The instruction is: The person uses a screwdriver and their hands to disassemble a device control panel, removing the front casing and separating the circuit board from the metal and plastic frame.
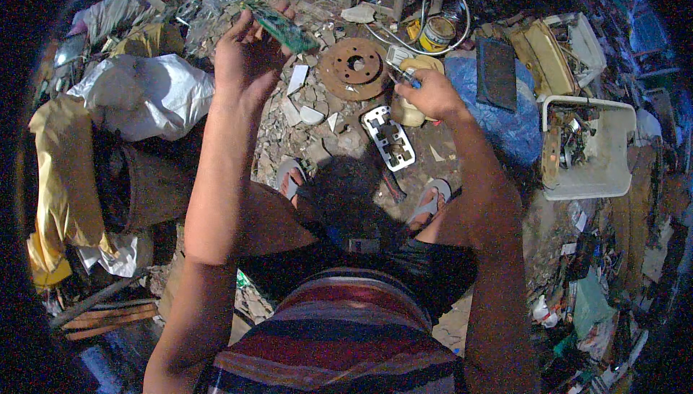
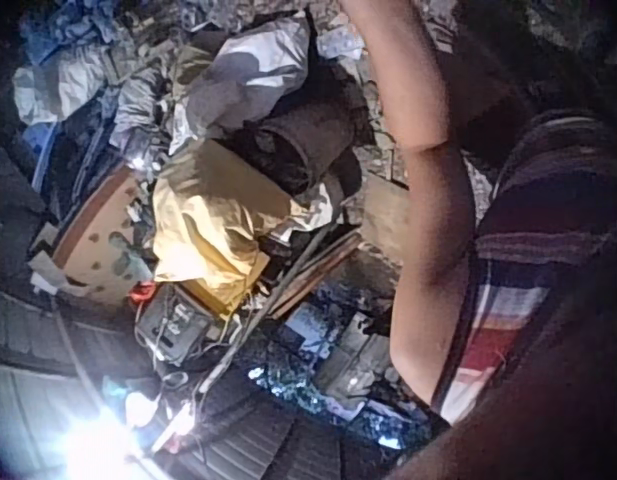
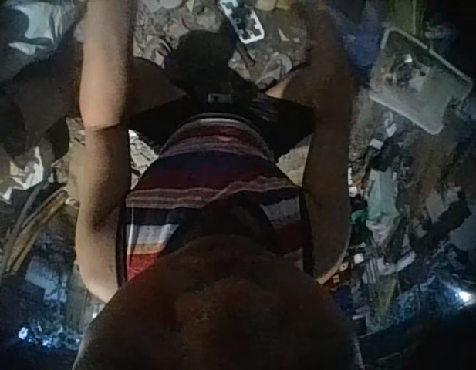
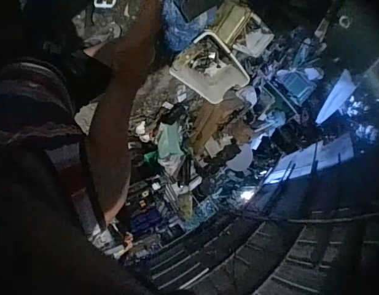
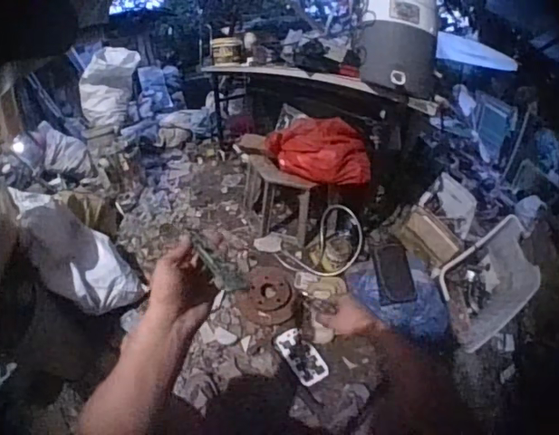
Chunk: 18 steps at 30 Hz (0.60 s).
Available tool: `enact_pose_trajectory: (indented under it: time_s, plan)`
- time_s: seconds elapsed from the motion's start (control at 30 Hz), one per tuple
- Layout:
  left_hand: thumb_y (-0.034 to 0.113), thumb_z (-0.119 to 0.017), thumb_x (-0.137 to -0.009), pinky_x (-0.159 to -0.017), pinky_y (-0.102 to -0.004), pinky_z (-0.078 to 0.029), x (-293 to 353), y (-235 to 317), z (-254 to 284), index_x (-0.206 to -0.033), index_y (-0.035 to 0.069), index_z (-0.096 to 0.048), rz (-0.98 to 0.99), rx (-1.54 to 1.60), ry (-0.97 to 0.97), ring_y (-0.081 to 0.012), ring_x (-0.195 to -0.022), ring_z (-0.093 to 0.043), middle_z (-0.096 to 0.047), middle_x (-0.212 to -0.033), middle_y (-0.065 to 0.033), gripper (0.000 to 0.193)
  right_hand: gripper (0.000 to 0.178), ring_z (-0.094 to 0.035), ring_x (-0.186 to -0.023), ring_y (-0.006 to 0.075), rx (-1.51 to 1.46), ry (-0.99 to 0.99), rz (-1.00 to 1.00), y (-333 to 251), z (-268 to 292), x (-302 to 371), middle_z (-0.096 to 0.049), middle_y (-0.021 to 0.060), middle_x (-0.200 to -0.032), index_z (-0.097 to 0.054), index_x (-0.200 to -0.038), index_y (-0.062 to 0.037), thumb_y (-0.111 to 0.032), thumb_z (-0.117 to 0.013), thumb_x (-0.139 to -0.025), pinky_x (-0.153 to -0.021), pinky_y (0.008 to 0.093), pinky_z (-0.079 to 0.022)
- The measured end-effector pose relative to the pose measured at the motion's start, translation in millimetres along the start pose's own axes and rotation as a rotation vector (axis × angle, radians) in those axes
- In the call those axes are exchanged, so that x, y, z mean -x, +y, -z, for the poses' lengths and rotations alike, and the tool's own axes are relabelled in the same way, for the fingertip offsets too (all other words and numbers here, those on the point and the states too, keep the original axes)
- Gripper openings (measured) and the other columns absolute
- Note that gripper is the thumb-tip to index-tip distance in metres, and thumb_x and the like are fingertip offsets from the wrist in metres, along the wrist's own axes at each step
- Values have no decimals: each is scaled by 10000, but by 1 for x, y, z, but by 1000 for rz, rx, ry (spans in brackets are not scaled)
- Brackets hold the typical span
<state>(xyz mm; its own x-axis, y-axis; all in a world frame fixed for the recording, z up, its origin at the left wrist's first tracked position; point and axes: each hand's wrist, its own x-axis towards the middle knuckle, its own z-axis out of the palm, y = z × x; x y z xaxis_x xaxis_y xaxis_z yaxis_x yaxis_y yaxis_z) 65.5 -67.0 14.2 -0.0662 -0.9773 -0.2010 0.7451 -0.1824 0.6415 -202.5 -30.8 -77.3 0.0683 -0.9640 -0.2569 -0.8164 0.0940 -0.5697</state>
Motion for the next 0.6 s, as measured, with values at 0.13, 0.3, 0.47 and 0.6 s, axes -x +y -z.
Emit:
enact_pose_trajectory:
  time_s: [0.13, 0.3, 0.47, 0.6]
  plan:
    - [261, -243, -965, -895, -426, -445, 9, -11, -10, -1207, -59, -407, 18, 21, -12, -292, -1021, -528, -515, -1181, -187, 433, 523, -613, -891, 338, 69, 8, -45, 4, -6, -3, -625, 244, -931, -618, -976, 54, -413, -638, -743, -800, 378, -458]
    - [342, -284, -930, -844, -423, -472, 9, -10, -13, -1250, 6, -416, 1, 92, -206, -284, -982, -561, -537, -1187, -193, 482, 491, -610, -864, 359, 31, 59, -7, -4, -7, -4, -618, 254, -895, -617, -934, 54, -401, -633, -753, -777, 398, -459]
    - [317, -327, -900, -874, -414, -474, 13, -9, -18, -1285, 7, -405, 12, 121, -344, -280, -1029, -562, -502, -1259, -181, 500, 408, -620, -889, 340, 105, -17, -55, -7, 1, -5, -635, 212, -946, -629, -993, -33, -375, -623, -772, -781, 389, -485]
    - [324, -316, -909, -848, -411, -486, 14, -9, -20, -1280, 10, -409, -9, 118, -358, -271, -998, -577, -515, -1240, -186, 495, 452, -610, -919, 348, 139, 4, -44, -7, -2, -5, -623, 229, -975, -599, -1055, -20, -358, -623, -757, -810, 403, -482]
